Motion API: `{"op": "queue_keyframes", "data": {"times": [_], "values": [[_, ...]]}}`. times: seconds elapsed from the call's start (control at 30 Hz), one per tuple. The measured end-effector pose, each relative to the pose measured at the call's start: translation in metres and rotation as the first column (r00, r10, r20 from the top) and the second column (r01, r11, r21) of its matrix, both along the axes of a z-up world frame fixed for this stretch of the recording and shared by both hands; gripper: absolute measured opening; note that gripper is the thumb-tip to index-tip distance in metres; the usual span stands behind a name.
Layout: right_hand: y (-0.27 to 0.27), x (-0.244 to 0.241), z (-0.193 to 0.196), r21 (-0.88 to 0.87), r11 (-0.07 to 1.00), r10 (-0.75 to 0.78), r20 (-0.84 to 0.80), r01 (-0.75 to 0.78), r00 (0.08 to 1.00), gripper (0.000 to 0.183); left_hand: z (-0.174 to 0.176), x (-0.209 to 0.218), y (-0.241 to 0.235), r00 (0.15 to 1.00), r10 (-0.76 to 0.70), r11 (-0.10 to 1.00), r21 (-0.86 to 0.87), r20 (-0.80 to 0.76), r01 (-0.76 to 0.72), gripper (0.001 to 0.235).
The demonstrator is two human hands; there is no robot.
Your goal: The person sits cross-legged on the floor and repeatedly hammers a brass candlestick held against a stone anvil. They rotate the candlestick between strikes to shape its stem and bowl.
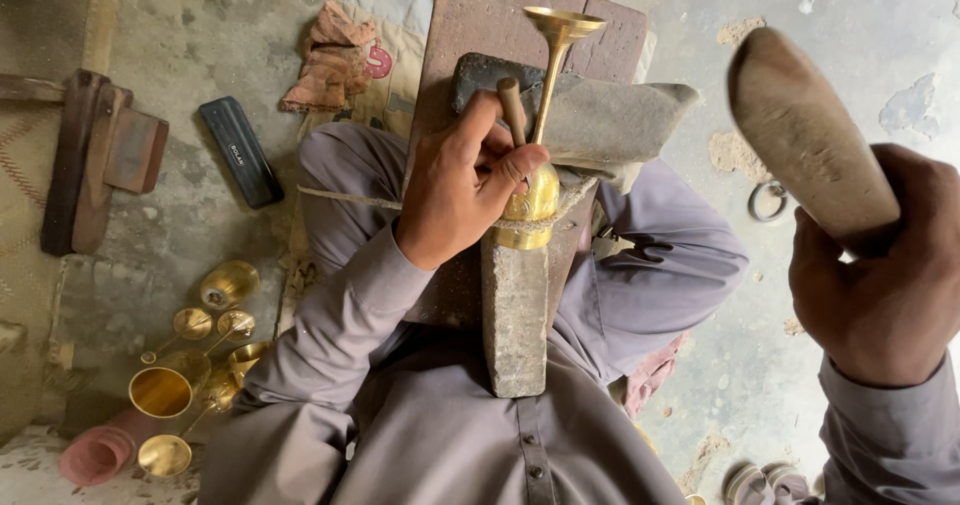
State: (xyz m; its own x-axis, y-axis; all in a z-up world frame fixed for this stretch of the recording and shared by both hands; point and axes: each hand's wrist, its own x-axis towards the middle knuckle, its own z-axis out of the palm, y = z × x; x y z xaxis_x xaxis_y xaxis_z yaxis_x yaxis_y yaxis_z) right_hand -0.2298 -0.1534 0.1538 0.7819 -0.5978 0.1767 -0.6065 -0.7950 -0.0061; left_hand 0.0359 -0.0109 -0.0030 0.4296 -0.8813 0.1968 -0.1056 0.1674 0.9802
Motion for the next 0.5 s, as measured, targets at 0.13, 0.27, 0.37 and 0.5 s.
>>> {"op": "queue_keyframes", "data": {"times": [0.13,0.27,0.37,0.5], "values": [[-0.001,0.017,0.001,0.024,0.999,0.04,0.049,-0.041,0.998,0.038,0.001,-0.005,0.002,0.999,0.041,0.999,0.023,-0.013,-0.041,0.03],[-0.012,0.043,0.009,-0.072,0.98,0.186,-0.01,-0.186,0.982,0.045,0.001,-0.006,0.001,0.998,0.063,0.997,0.04,-0.002,-0.063,0.03],[-0.018,0.071,0.015,-0.072,0.963,0.26,-0.006,-0.26,0.965,0.046,0.001,-0.009,0.003,0.99,0.108,0.994,0.025,0.09,-0.11,0.031],[-0.017,0.106,0.031,-0.203,0.919,0.276,-0.279,-0.337,0.92,0.035,0.003,-0.011,0.005,0.989,0.109,0.993,0.025,0.101,-0.112,0.028]]}}
